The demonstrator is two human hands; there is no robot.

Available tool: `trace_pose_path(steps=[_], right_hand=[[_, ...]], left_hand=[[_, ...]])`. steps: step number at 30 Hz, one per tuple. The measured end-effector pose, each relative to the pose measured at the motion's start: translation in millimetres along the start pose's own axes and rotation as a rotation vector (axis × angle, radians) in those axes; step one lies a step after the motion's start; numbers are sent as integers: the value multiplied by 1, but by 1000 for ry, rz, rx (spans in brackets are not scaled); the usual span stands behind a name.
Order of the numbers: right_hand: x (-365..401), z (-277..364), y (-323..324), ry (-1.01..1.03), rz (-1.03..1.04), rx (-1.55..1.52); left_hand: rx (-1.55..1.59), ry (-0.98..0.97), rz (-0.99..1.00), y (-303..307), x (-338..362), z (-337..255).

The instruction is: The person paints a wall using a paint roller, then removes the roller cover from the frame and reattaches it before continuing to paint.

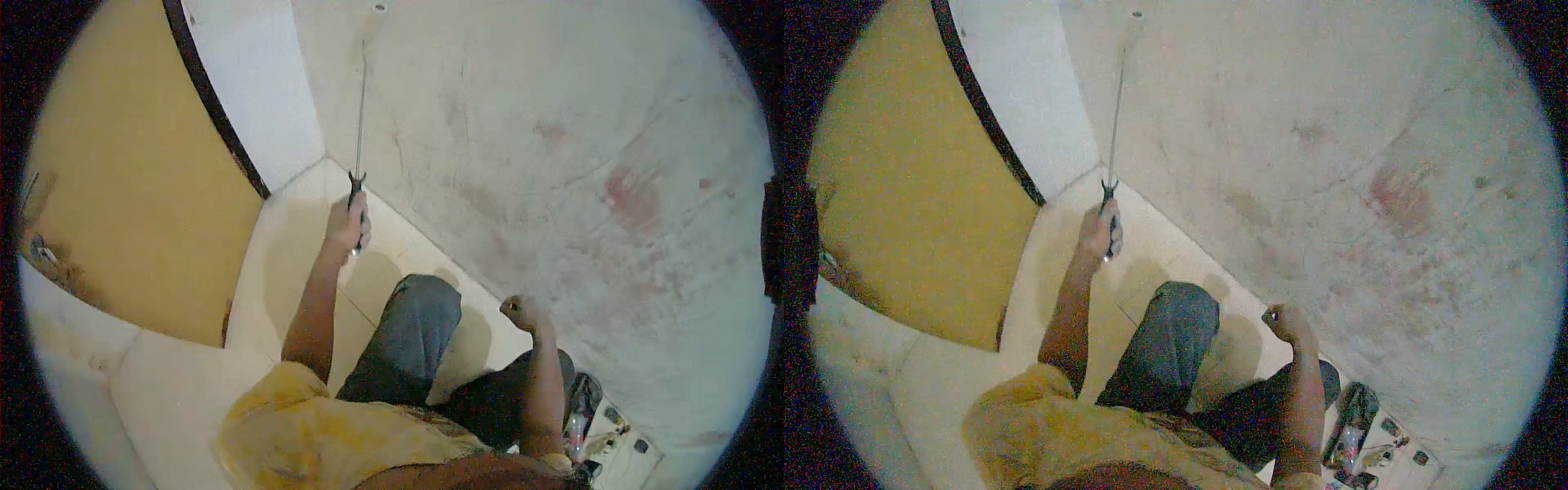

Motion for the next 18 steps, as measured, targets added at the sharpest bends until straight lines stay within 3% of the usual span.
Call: trace_pose_path(steps=[1, 3, 4, 7, 9, 11, 15, 18], right_hand=[[-1, -2, 0, -3, -6, -3], [-5, -7, -3, -35, 3, 0], [-8, -10, -7, -65, 17, 7], [-10, -10, -16, -56, 38, -14], [-11, -8, -24, -40, 88, -21], [-18, -5, -22, -23, 93, -61], [8, 21, 12, -85, 45, 17], [-5, -5, -7, -116, 67, -51]], left_hand=[[-67, 86, -34, 0, 7, 8], [-127, -33, 29, -13, 30, 11], [-201, 29, 22, -21, 49, 14], [-224, -85, 115, -38, 79, 16], [-215, -193, 110, -28, 69, 40], [-102, -33, 118, -28, 46, -3], [-140, -182, 16, 2, -52, -27], [13, -106, -11, -2, -69, -56]])
Point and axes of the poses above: each hand's wrist, its own x-axis away from the middle knuckle, its own y-axis out of the back of the hand, z = x × y, the point moved 8 cm from there along -x, towards the middle knuckle, and after that the axes turned 14 degrees about -y, right-handed, at the moved point
